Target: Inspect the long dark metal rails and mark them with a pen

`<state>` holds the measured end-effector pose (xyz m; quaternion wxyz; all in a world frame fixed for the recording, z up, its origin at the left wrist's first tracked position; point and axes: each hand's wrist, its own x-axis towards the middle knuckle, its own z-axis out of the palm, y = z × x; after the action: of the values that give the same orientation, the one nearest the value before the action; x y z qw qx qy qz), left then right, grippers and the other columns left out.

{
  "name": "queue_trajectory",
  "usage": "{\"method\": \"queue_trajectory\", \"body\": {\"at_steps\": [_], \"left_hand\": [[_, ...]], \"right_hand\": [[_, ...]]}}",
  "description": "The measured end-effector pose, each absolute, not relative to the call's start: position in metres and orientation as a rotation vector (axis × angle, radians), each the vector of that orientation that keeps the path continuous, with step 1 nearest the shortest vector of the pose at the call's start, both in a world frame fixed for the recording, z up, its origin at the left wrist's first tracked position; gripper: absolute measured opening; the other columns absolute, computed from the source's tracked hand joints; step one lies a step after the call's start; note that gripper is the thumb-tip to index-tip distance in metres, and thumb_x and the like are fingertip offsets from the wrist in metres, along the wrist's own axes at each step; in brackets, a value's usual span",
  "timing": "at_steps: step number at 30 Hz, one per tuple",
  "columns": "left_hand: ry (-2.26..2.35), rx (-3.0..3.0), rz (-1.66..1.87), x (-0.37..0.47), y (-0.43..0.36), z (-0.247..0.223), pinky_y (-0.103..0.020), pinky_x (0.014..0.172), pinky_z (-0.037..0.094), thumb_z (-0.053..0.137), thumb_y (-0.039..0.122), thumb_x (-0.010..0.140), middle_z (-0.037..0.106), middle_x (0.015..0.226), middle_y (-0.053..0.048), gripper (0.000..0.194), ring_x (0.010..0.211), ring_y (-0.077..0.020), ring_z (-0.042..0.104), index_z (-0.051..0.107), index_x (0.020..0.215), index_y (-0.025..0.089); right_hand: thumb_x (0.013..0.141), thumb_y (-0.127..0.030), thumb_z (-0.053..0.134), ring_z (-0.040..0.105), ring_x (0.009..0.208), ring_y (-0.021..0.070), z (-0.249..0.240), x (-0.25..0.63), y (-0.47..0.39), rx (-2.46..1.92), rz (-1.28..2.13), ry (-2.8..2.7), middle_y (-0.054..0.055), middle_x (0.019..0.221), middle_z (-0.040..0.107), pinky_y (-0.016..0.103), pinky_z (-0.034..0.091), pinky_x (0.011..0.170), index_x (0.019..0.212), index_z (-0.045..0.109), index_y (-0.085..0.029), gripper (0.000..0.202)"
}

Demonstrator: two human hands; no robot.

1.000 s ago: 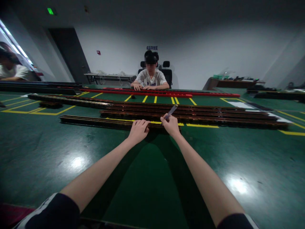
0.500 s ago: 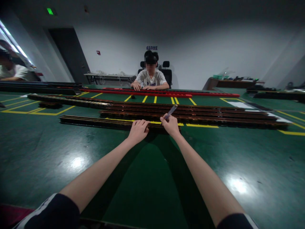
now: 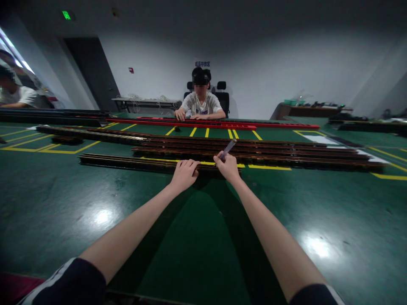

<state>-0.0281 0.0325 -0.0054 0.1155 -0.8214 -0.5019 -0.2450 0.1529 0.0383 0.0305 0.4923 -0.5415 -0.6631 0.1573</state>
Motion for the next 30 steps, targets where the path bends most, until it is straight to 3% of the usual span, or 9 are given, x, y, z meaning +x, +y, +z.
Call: {"method": "queue_trajectory", "body": {"at_steps": [30], "left_hand": [[-1.494,-2.409,-0.692,-0.0278,0.031,-0.0041,-0.041,0.1,0.038,0.044,0.019,0.088,0.065,0.116,-0.01,0.034,0.108,-0.0238,0.056,0.059,0.119,0.015]], "right_hand": [[0.077,-0.029,0.055,0.058,0.055,0.0175,0.0304,0.1535,0.0382,-1.337,0.398,-1.61,0.0,0.052,0.057,0.03,0.045,0.064,0.062,0.053,-0.021,0.017]]}}
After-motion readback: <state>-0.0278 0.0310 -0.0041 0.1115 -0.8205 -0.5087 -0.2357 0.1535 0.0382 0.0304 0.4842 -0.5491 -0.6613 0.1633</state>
